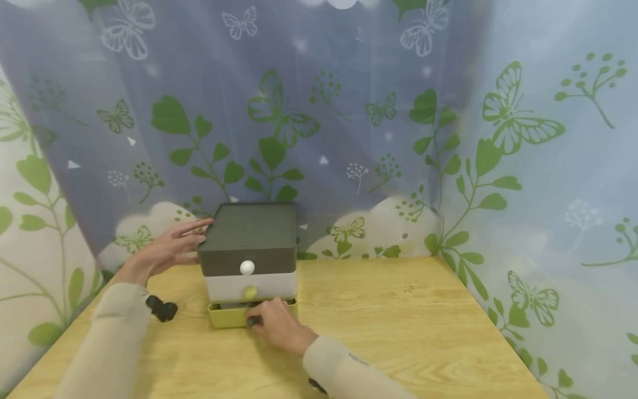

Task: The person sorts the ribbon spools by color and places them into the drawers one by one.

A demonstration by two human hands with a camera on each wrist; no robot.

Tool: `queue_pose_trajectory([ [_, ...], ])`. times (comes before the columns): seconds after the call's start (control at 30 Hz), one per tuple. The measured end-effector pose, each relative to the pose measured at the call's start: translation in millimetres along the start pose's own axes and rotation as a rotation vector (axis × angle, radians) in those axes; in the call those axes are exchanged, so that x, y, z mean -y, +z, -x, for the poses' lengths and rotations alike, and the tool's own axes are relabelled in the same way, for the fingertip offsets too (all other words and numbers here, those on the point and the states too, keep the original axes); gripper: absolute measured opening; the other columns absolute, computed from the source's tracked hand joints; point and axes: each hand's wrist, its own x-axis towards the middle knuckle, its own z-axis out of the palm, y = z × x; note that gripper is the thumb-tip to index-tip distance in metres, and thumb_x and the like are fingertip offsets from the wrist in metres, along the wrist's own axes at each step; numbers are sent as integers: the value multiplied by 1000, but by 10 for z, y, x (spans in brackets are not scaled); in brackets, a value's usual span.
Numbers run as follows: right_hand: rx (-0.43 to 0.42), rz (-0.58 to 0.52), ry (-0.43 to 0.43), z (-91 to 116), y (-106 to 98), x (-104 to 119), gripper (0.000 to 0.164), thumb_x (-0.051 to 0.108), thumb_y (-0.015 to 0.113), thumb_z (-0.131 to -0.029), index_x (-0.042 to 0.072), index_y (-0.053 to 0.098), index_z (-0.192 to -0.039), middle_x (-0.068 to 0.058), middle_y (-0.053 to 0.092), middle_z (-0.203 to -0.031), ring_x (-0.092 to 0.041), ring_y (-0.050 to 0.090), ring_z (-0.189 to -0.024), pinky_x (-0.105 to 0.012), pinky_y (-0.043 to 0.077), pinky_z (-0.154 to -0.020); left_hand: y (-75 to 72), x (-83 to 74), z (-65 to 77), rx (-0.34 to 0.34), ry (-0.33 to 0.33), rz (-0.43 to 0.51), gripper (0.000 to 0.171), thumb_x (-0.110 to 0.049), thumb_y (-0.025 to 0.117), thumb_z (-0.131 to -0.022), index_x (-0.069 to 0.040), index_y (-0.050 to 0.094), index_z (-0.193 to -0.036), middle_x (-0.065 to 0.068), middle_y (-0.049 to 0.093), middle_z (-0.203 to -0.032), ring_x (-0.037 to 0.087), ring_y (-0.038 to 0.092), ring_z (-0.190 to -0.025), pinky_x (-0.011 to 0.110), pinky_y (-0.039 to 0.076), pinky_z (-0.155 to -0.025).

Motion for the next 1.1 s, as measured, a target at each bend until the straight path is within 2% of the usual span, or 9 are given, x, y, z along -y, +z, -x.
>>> queue_pose_trajectory([
  [0.23, -10, 9, -5, -30, -2, -9, 23, 5, 77, -91, 12, 81, -113, -3, 80, -88, 5, 50, -58, -8, 43, -52, -5, -7, 5, 7, 6, 0, 67, -29, 54, -109, -18, 21, -167, 21, -2, -174, 55, 8, -156, 48, 56, -102],
  [0.6, -27, 20, 8, -95, 11, -44, 24, 3, 77, -89, 10, 82, -112, -1, 75, -76, 3, 43, -54, -11, 38, -48, 0, -7, 18, 1, -1, 3, 67, -29, 53, -109, -18, 21, -167, 22, -1, -173, 55, 7, -156, 47, 56, -102],
  [0.93, -56, 18, -21, -131, 42, -83, 21, 1, 78, -87, 8, 82, -107, -5, 80, -93, 3, 49, -62, -9, 43, -56, -4, 8, 30, 1, 2, 13, 66, -27, 53, -110, -18, 21, -167, 22, -2, -173, 55, 8, -156, 45, 57, -101],
  [1.1, -60, 17, -27, -144, 44, -87, 21, 1, 79, -87, 8, 82, -106, -5, 81, -93, 3, 51, -62, -9, 44, -57, -11, 11, 12, -3, 3, 7, 66, -28, 53, -109, -19, 22, -167, 21, -1, -173, 55, 9, -156, 47, 57, -102],
])
